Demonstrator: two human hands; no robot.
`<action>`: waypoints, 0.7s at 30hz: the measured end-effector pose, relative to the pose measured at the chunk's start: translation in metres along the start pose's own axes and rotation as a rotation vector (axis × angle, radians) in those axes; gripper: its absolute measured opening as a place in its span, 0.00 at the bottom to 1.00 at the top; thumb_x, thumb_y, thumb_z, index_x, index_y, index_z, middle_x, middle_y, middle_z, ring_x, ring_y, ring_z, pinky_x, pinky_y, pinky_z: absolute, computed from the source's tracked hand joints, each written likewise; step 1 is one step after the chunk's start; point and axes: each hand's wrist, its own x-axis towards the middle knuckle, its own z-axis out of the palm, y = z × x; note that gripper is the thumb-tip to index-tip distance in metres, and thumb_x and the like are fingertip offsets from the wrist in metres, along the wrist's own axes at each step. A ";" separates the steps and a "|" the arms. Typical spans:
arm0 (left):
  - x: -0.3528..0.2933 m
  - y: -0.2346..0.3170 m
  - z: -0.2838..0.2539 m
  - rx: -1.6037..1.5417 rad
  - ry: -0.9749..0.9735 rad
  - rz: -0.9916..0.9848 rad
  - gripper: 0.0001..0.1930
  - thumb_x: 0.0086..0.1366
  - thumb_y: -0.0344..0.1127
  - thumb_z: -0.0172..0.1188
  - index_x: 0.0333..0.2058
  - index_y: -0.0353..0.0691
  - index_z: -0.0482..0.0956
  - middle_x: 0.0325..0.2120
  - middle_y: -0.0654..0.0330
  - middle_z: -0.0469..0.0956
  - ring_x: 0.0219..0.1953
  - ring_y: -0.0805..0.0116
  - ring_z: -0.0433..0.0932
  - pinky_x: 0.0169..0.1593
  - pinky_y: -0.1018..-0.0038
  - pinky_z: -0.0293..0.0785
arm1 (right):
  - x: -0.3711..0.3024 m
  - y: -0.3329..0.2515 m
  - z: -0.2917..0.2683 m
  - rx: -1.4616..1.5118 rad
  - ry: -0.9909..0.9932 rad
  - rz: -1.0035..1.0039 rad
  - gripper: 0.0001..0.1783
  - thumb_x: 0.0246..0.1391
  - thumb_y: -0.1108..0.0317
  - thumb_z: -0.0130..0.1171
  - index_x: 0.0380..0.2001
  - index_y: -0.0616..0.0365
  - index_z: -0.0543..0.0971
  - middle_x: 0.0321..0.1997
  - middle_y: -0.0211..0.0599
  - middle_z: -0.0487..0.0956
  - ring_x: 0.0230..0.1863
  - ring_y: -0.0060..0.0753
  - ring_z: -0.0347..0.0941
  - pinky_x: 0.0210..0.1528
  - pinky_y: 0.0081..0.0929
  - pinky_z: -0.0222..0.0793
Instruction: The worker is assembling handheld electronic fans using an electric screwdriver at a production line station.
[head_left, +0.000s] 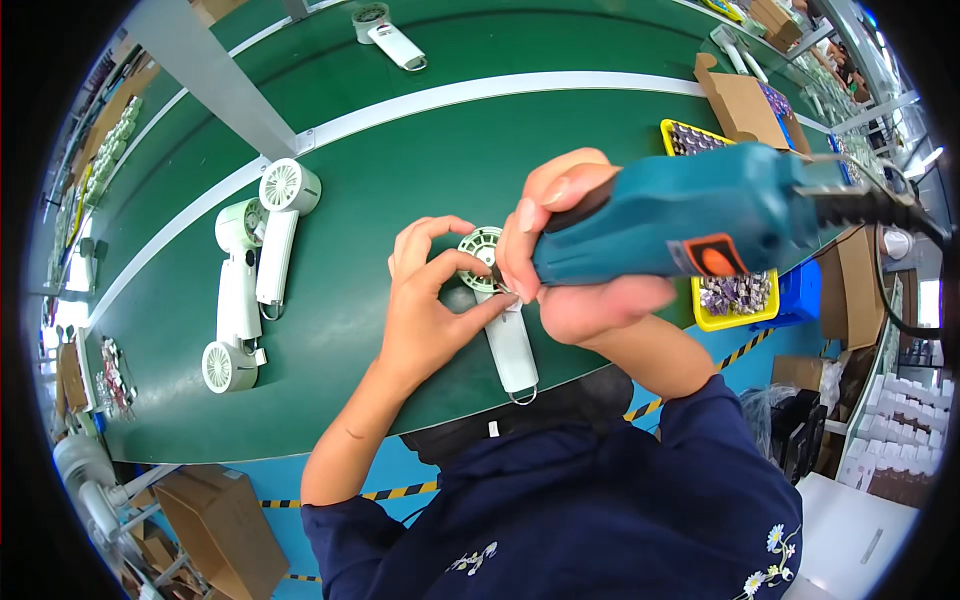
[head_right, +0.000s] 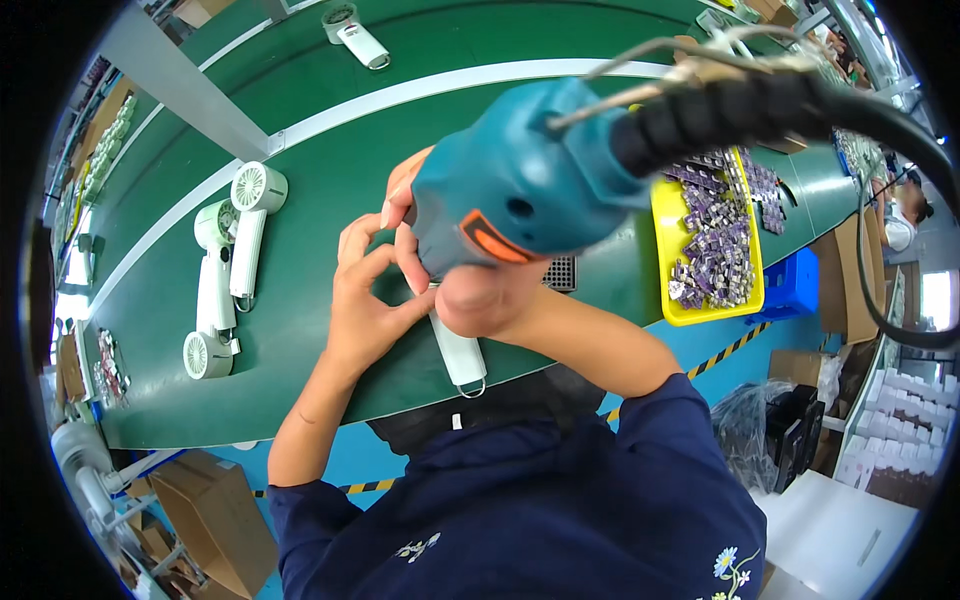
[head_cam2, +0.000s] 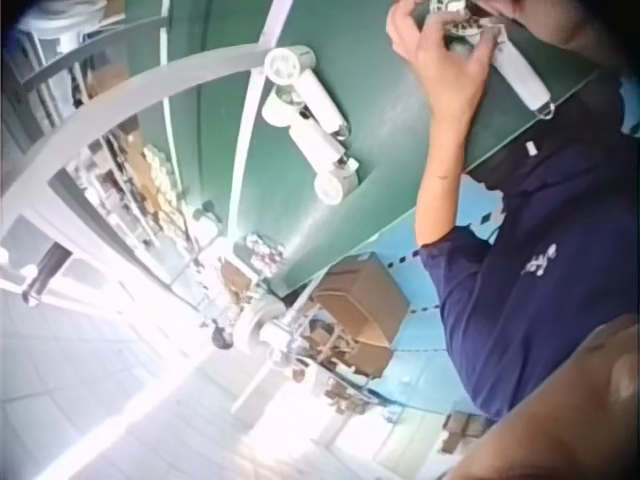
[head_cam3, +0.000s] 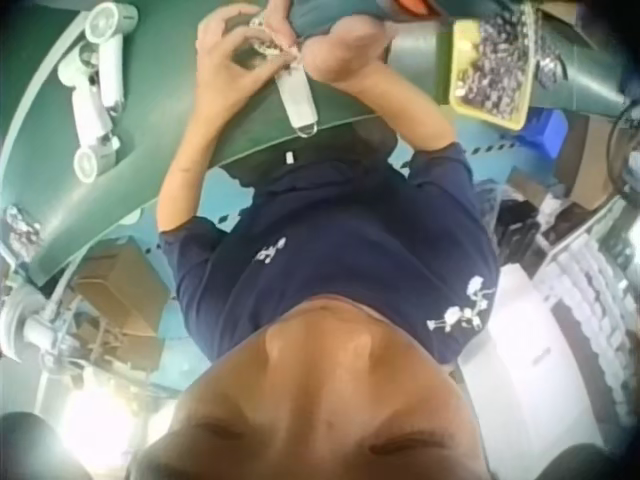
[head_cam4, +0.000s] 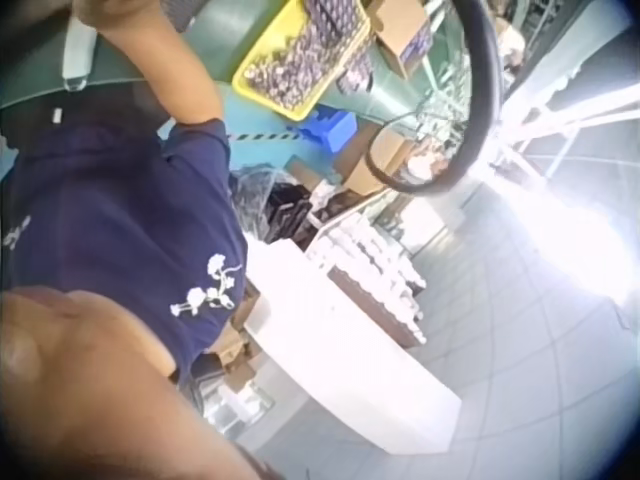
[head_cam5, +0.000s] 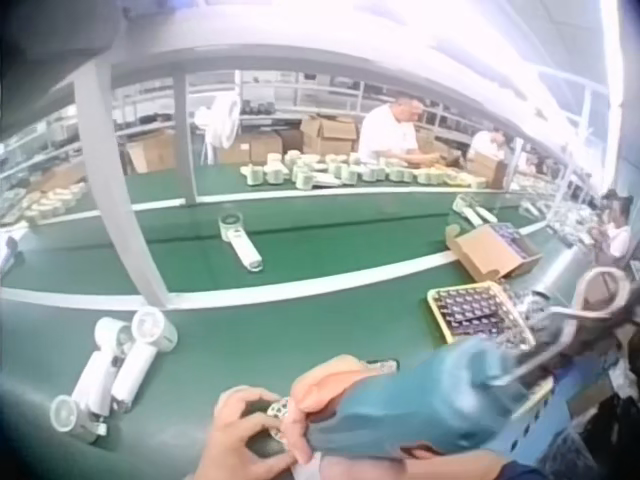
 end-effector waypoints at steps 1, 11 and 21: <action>-0.001 -0.001 0.000 0.003 -0.013 -0.019 0.15 0.38 0.33 0.74 0.26 0.43 0.78 0.46 0.60 0.70 0.53 0.55 0.65 0.54 0.63 0.59 | -0.002 0.007 -0.002 0.008 -0.013 -0.013 0.51 0.34 0.18 0.47 0.41 0.59 0.65 0.35 0.35 0.67 0.10 0.23 0.63 0.12 0.21 0.62; -0.009 -0.016 0.001 -0.049 -0.006 -0.101 0.15 0.41 0.33 0.74 0.25 0.42 0.76 0.45 0.59 0.70 0.52 0.57 0.65 0.54 0.63 0.59 | -0.002 0.020 0.014 0.008 0.008 0.086 0.49 0.36 0.20 0.49 0.40 0.59 0.65 0.35 0.35 0.67 0.11 0.20 0.64 0.13 0.18 0.62; -0.007 -0.031 0.020 -0.424 -0.035 -0.095 0.22 0.43 0.26 0.70 0.41 0.38 0.77 0.44 0.50 0.71 0.47 0.51 0.71 0.50 0.64 0.69 | -0.013 0.061 -0.019 -0.398 -0.311 -0.085 0.31 0.47 0.44 0.63 0.38 0.64 0.73 0.37 0.40 0.72 0.32 0.30 0.72 0.37 0.25 0.68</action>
